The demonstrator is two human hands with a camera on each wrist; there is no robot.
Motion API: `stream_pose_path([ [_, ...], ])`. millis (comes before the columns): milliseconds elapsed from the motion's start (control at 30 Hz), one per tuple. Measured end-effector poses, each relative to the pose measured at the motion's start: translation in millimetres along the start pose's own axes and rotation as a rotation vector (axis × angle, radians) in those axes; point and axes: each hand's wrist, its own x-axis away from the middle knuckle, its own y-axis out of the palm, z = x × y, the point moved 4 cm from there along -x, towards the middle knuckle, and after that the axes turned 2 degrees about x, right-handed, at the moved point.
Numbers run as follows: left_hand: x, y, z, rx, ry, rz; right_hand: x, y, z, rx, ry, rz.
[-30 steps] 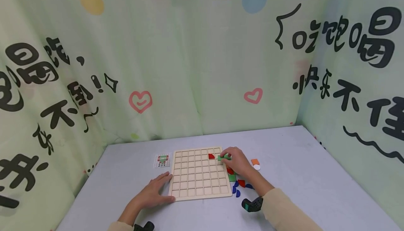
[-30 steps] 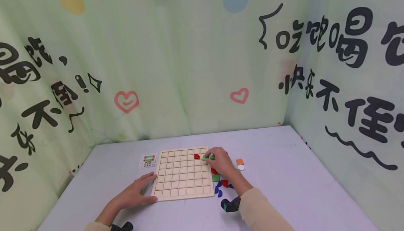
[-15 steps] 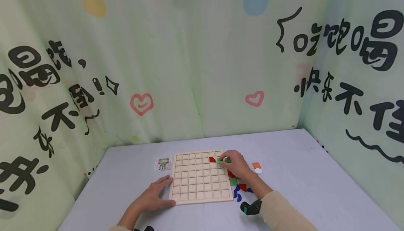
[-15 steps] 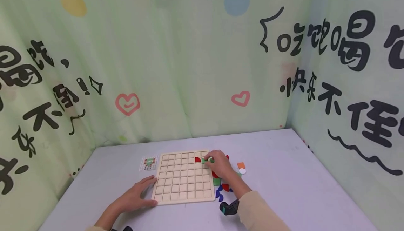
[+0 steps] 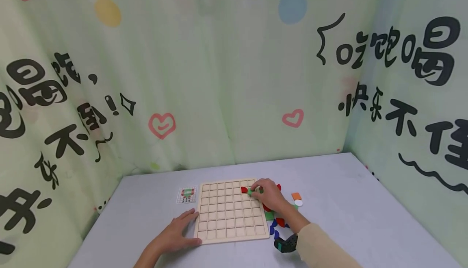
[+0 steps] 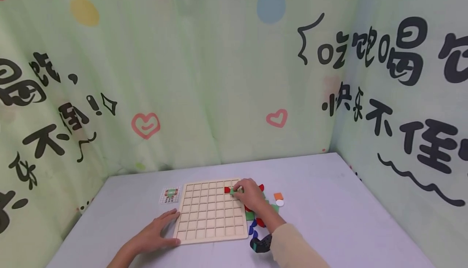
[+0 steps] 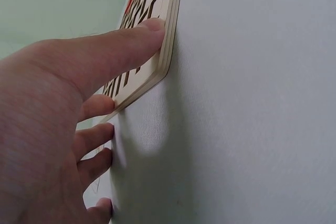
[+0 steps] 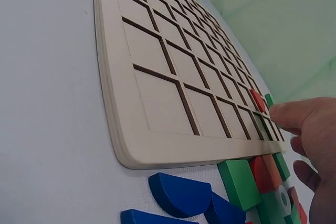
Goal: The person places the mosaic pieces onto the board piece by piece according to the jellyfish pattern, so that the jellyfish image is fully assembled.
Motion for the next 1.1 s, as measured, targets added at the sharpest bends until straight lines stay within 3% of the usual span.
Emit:
stream_pose_path([
  [333, 1.7, 1.9, -2.9, 0.010, -0.004, -0.017, -1.6, 11.0, -1.2, -0.006, -0.015, 0.010],
  [1100, -0.5, 0.1, -0.3, 0.000, -0.013, -0.014, -10.4, 13.2, -11.3, -0.028, -0.054, -0.005],
])
